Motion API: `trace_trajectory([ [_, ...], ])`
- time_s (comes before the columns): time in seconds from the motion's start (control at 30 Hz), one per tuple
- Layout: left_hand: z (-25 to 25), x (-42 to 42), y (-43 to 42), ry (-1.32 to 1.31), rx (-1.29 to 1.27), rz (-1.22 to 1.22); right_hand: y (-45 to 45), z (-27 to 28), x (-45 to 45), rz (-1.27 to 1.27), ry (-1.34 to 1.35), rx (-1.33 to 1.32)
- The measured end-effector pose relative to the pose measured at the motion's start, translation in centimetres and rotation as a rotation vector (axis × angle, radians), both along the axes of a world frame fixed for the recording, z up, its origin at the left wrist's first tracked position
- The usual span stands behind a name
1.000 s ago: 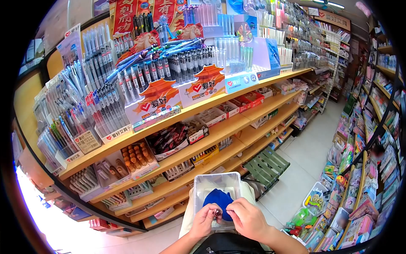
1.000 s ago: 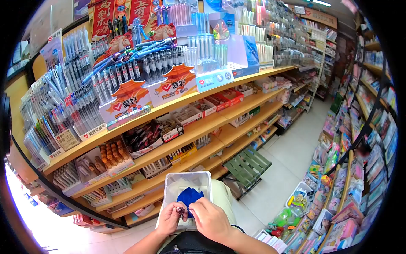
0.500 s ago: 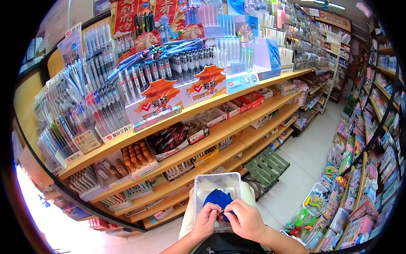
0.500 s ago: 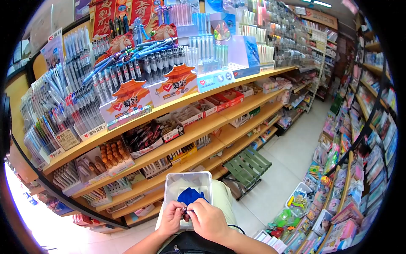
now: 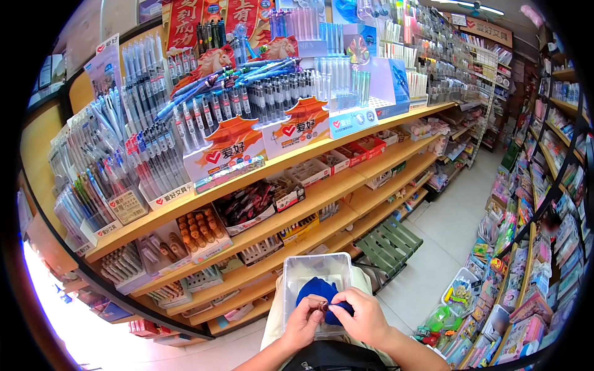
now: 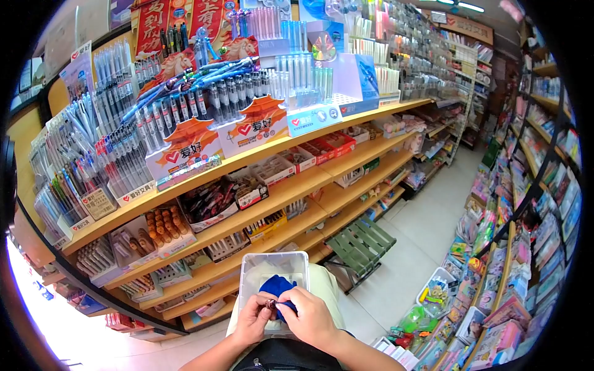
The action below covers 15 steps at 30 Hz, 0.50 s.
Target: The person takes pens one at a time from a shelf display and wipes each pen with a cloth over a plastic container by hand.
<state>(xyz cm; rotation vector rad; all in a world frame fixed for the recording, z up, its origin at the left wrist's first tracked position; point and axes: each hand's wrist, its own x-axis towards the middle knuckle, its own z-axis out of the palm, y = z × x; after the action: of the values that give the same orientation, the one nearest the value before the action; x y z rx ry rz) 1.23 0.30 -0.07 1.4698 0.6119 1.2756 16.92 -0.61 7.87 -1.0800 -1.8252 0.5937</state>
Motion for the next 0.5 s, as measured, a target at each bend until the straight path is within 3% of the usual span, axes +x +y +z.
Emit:
trace_trajectory([
  [0.4,-0.4,-0.7,0.1,-0.047,-0.117,-0.121,0.0,-1.0,-0.6,-0.006,-0.329,0.259],
  [0.5,-0.2,-0.9,0.4,-0.119,-0.186,-0.127,0.2,-1.3,-0.2,0.006,-0.230,0.237],
])
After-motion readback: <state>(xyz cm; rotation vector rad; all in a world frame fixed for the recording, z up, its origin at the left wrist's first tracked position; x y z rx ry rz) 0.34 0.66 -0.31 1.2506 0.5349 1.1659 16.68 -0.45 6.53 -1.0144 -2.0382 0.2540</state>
